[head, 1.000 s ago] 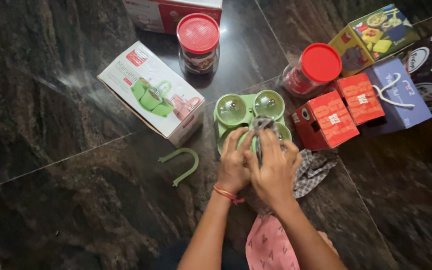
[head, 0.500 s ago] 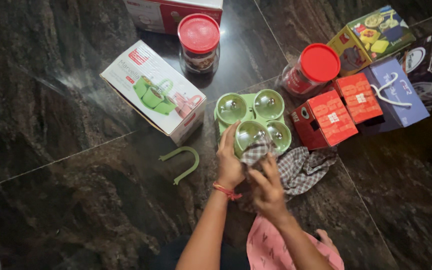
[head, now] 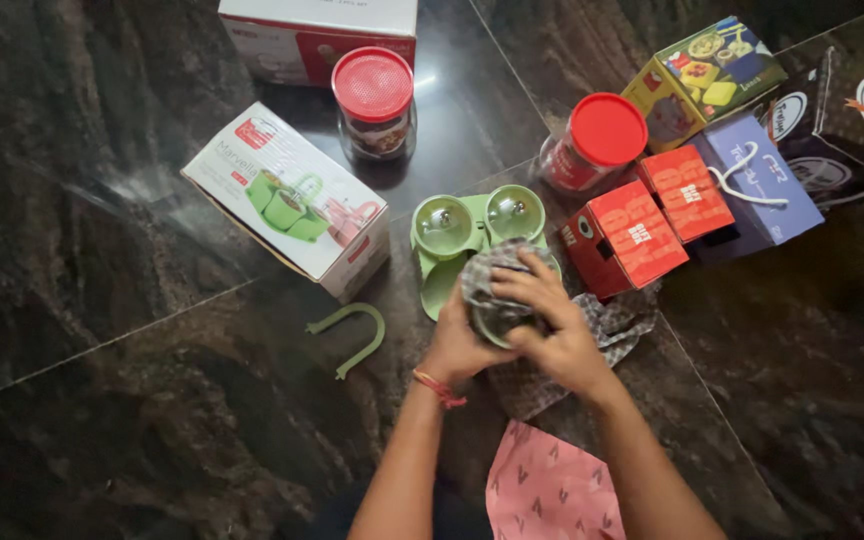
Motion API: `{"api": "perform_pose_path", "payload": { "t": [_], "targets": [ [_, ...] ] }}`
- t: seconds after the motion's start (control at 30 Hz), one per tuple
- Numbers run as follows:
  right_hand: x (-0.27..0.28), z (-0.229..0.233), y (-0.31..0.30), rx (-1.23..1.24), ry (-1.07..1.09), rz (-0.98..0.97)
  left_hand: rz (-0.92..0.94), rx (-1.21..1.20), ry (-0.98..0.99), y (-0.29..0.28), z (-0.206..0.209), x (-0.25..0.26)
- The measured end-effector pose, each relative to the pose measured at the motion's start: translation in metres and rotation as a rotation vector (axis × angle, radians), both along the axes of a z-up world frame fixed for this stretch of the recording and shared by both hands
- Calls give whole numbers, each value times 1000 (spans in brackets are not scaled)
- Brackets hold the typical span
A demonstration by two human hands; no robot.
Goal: The person wipes a green four-compartment container with a cloth, places it into its box, and then wipes a red-lidded jar before placing it into a separate box. The person is sitting on a tiled floor surrounded by various boxes and containers.
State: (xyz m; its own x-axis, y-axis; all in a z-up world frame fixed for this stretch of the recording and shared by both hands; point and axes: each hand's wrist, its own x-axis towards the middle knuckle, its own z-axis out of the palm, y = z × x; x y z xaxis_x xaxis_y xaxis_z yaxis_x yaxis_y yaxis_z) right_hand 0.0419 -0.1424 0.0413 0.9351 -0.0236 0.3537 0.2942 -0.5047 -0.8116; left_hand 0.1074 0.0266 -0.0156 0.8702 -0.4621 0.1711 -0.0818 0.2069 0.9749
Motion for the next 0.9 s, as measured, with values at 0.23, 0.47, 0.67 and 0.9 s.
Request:
{"api": "perform_pose_path", "payload": {
  "t": [0.23,0.47,0.67,0.9],
  "targets": [
    [26,-8,4,-30,-81,-94,18,-137,10,-9,-6,-9],
    [16,-53,23,735,88,-648,241,-450,275,-17,-25,-6],
    [6,-41,35,667,44,-515,387,-210,314,-24,-68,2],
    [-10,-39,82,-161,-41,-462,177,-290,304,-20,-70,2]
  ]
}}
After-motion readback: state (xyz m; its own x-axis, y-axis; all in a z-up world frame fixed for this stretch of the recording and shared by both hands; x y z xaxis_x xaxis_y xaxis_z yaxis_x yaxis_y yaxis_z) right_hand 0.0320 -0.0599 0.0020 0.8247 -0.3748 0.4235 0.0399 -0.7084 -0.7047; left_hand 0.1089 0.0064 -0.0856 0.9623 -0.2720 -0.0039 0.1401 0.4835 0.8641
